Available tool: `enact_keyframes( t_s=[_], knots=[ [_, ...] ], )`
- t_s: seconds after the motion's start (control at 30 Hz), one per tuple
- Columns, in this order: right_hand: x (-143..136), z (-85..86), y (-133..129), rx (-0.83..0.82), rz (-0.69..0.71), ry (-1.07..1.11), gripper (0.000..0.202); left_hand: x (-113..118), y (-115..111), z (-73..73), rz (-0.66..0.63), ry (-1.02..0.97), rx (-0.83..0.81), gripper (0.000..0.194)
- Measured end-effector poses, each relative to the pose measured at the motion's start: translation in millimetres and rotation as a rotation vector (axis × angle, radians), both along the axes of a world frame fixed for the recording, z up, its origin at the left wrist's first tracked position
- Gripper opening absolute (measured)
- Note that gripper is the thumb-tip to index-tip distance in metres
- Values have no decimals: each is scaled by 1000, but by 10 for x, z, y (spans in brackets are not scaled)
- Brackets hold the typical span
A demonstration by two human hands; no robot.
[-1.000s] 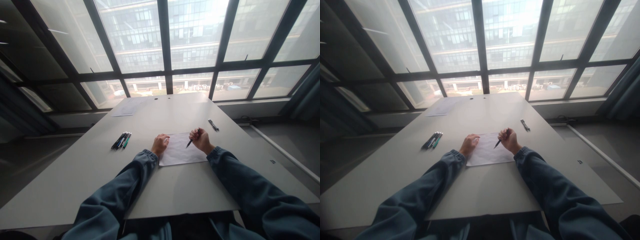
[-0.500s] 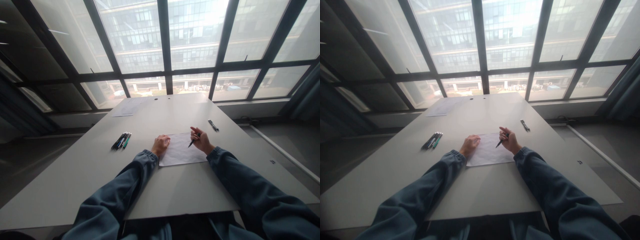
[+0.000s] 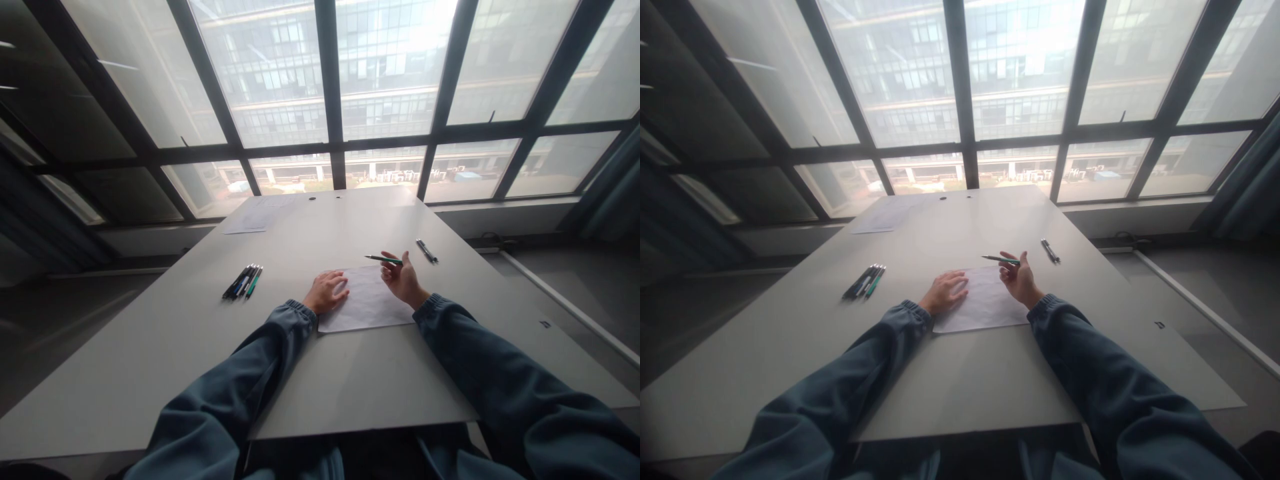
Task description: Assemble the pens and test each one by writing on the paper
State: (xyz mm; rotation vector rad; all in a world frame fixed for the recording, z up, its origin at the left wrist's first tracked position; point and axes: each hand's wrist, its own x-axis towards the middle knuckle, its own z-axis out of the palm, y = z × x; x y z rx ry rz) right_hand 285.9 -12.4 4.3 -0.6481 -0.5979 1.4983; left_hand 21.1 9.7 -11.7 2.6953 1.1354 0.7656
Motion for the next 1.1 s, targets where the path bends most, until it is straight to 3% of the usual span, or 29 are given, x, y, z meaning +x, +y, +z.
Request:
enact_keyframes(
  t_s=[0.17,0.43,0.57,0.83,1.1],
  knots=[
    [-49,18,-13,13,-42,-70,27,-6,-29,32,0,16,-20,37],
    [-105,22,-60,52,-77,-209,24,-6,-25,37,10,35,-36,40],
    [-140,0,-92,56,-24,-347,32,-5,-20,38,12,43,-34,41],
    [-235,-63,-117,203,-128,-744,25,14,-36,67,19,59,-43,41],
    [-261,-89,-113,186,-142,-904,17,26,-53,106,33,77,-54,43]
  ],
)
